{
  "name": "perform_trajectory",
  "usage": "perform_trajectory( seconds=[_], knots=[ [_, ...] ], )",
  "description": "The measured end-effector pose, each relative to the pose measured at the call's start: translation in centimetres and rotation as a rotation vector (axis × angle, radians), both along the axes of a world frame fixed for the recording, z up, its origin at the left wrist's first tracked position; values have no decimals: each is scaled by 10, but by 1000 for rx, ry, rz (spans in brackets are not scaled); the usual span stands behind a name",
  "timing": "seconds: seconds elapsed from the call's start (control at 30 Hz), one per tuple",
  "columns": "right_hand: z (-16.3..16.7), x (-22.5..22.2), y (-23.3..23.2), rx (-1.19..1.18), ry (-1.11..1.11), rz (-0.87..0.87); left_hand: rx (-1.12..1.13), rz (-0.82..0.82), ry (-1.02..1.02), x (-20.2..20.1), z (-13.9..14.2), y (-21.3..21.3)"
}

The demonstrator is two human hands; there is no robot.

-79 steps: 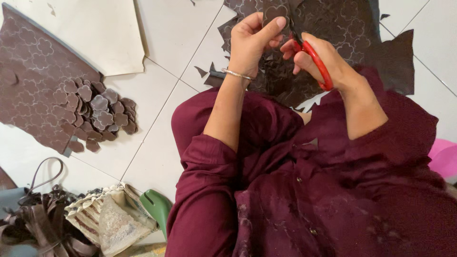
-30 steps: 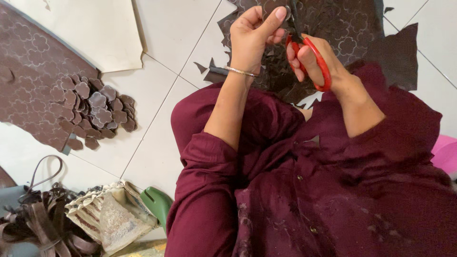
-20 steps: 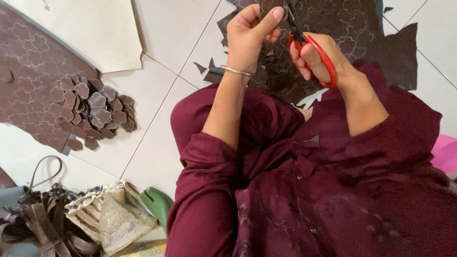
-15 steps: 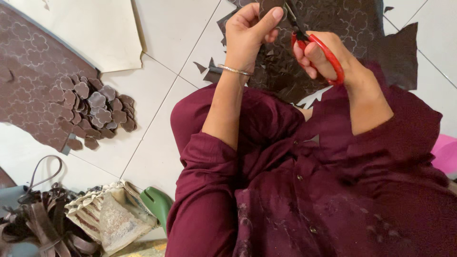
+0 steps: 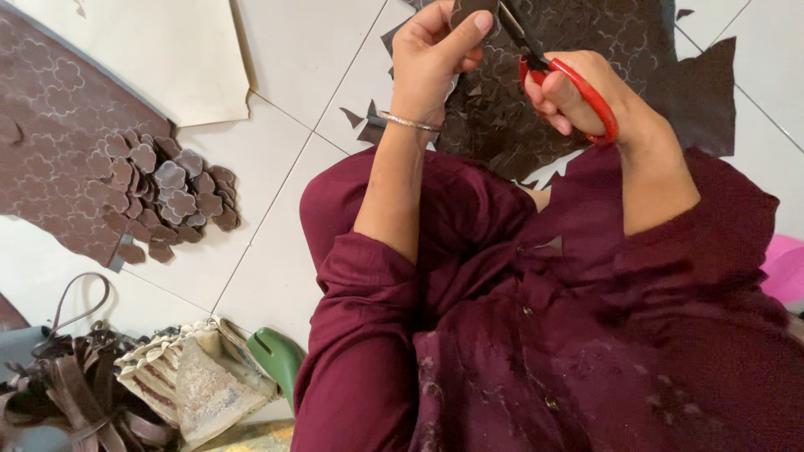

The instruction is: The person sits on the floor and uses red-handled scissors to cut flower-shaped pieces from a brown patterned fabric. They hold the fabric with the left hand and cut with the right, placing finished pieces into a growing pile on the floor.

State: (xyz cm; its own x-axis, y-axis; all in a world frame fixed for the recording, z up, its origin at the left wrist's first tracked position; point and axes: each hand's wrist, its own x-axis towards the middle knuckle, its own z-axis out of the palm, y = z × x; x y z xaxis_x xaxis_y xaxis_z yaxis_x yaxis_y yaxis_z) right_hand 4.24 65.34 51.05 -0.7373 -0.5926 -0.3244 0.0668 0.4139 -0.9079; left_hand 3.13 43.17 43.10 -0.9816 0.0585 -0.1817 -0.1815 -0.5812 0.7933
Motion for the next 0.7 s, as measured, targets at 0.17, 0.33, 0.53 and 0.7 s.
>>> perform_trajectory(
  seconds=[0.17,0.33,0.53,0.7],
  knots=[
    [-1,0,1,-15,-30,-10,76,14,-12,-1,-1,1],
    [-5,-1,2,-11,-30,3,128,51,-23,-2,-1,1],
    [-10,3,2,178,-55,-141,148,56,-40,-4,-4,0],
    [-12,2,3,-79,-4,-18,91,52,-41,-3,-3,-1]
  ],
)
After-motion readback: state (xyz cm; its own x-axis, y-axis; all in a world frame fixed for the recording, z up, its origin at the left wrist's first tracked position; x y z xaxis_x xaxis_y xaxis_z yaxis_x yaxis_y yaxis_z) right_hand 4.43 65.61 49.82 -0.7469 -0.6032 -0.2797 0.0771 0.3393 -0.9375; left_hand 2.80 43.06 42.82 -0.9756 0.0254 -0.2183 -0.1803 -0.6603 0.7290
